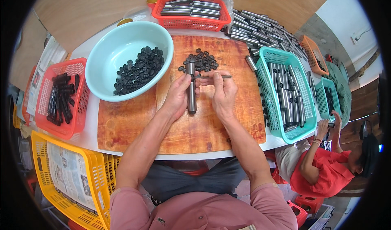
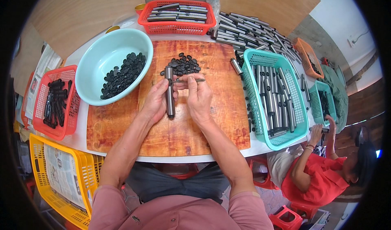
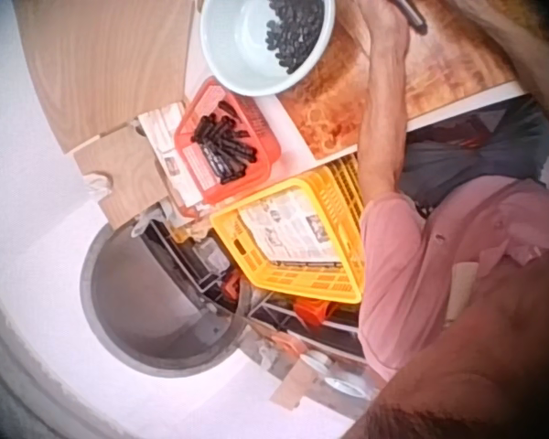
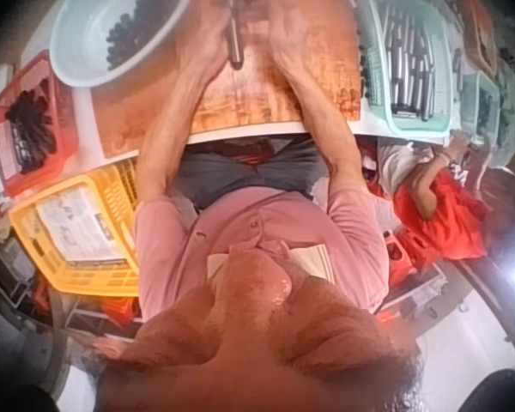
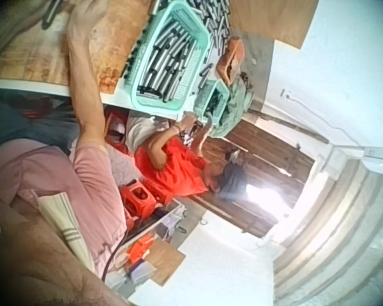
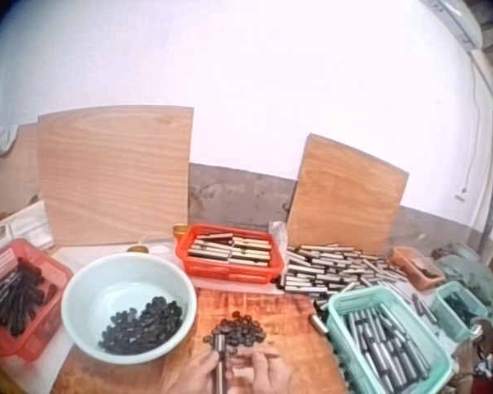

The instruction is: The person repeatedly picks small black circular pieces from a bowl and inserts them into cylindrical metal tubes, then places the assembled units into a yellow basket. The person also moves the bowl and organizes parts on the table.

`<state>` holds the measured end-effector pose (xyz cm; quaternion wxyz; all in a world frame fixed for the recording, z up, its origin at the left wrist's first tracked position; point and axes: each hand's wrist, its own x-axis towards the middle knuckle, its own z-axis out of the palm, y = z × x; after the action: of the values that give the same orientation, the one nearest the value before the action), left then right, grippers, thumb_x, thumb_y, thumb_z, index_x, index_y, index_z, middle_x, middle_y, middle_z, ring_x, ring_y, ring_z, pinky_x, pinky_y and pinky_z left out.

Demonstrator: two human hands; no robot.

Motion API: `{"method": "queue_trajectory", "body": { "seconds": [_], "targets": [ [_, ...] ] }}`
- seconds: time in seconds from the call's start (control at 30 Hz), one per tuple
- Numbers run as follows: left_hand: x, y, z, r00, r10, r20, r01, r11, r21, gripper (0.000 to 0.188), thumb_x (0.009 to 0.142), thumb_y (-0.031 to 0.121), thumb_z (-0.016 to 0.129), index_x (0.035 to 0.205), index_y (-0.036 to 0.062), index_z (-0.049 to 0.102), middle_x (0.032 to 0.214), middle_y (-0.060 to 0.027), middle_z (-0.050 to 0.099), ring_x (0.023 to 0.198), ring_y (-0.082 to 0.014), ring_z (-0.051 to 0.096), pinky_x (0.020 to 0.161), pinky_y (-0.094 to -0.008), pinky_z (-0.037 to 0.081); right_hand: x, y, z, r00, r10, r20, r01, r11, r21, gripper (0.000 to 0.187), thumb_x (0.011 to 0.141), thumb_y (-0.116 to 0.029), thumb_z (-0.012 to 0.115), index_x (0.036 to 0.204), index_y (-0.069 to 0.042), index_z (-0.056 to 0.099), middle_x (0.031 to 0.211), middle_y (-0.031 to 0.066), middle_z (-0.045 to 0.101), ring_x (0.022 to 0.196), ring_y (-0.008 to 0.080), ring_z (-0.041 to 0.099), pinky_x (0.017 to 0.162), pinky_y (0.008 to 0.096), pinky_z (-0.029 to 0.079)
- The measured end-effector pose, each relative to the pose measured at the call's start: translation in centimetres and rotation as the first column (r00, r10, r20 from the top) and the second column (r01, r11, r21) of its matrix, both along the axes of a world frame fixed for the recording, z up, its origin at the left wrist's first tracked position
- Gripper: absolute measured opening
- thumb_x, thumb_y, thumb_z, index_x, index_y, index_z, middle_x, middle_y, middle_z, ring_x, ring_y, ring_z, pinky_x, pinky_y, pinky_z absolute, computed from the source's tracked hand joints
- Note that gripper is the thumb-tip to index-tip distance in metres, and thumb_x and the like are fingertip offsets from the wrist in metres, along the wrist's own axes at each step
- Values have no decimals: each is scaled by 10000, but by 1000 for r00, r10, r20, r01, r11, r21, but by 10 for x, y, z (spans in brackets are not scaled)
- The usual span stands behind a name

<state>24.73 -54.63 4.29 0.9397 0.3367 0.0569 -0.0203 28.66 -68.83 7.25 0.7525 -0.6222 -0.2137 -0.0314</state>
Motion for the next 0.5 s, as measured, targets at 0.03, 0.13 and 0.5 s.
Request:
{"method": "queue_trajectory", "body": {
  "seconds": [0.03, 0.13, 0.5],
  "targets": [
    [0, 0, 0, 1000, 0, 7, 0, 1000, 4, 320, 1075, 276, 514, 1288, 43, 564, 947, -49, 638, 803, -141, 622, 726, -288, 539, 1, -1, -2, 1000, 6, 1, -6, 1000, 1, 229, 1093, -155, 449, 1055, 40, 562, 991, 155, 685, 871, 231, 739, 776, 326, 614],
    [0, 1, -1, 1000, -5, 23, 5, 1000, 6, 322, 1075, 280, 514, 1285, 43, 565, 939, -49, 638, 795, -143, 624, 719, -290, 542, -3, -1, 3, 998, 34, -58, -31, 998, 51, 222, 1091, -151, 450, 1060, 43, 552, 1019, 175, 681, 875, 246, 739, 779, 339, 621],
    [3, 2, 0, 999, 20, -35, -19, 999, 34, 329, 1072, 292, 519, 1301, 61, 571, 936, -34, 614, 788, -135, 619, 699, -290, 535, 1, 5, 3, 1000, -5, -25, 5, 999, 38, 209, 1081, -100, 463, 1012, 42, 600, 930, 115, 690, 833, 187, 735, 748, 295, 610]
  ]
}}
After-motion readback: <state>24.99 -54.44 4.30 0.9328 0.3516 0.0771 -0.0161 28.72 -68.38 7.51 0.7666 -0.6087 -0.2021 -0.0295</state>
